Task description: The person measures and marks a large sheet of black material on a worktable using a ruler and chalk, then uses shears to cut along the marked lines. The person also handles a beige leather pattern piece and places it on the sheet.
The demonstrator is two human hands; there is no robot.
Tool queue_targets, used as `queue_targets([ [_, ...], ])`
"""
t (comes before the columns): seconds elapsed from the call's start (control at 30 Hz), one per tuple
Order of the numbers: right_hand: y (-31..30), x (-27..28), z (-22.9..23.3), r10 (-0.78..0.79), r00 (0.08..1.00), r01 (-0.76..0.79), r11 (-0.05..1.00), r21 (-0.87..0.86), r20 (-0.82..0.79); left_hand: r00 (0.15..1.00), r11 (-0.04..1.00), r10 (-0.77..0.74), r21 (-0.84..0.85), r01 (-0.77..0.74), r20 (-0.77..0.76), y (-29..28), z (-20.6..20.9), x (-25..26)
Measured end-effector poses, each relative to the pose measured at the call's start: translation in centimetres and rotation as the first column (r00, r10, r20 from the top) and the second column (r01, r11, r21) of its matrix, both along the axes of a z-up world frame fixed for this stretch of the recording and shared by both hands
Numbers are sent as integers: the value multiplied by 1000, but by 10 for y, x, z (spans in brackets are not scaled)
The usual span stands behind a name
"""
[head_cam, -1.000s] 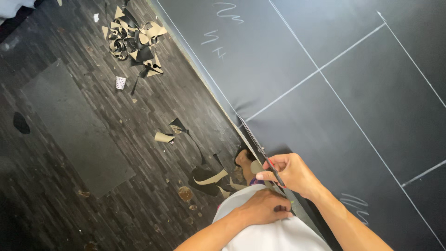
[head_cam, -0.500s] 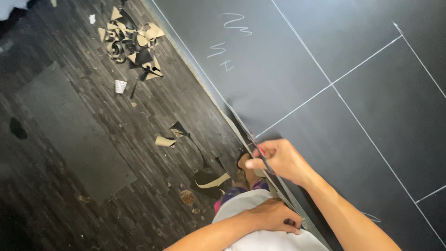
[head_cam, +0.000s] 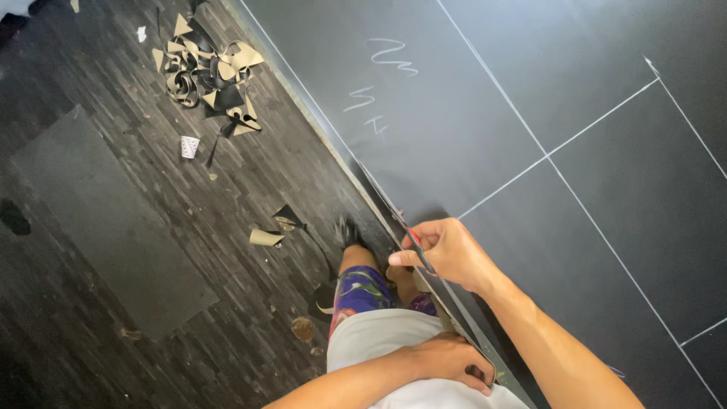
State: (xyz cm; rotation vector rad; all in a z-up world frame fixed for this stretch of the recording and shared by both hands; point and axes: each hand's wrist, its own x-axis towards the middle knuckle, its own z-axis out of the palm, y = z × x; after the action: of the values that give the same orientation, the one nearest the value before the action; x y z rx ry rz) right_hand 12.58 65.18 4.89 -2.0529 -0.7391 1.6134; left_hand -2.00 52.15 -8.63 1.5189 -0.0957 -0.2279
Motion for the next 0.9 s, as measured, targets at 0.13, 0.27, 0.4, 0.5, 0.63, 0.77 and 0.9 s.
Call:
queue_targets([
  [0.13,1,4,-3,5,1000,-5,1000,-2,1,994,993,71,-90,-78,-81,41,6,-4],
  [0.27,-2,4,-6,10,1000,-10,1000,-27,-12,840,900,435,111,-422,-324,126,27,-37],
  [0.4,5,8,-4,35,999,-35,999,-25,28,217,210,976,292,-933,-11,226,53,-44],
  [0.5,4,7,-8,58,998,-54,993,-108,33,167,201,971,205,-958,-171,276,59,-39],
  [0.63,2,11,-6,43,998,-38,991,-126,41,212,265,922,127,-956,-325,300,57,-26],
  [0.77,13,0,-7,46,997,-36,986,-164,59,333,413,868,164,-896,-370,297,48,-30],
  [0.9,40,-2,-10,63,995,-45,978,-203,81,367,432,841,86,-898,-397,301,39,-32],
])
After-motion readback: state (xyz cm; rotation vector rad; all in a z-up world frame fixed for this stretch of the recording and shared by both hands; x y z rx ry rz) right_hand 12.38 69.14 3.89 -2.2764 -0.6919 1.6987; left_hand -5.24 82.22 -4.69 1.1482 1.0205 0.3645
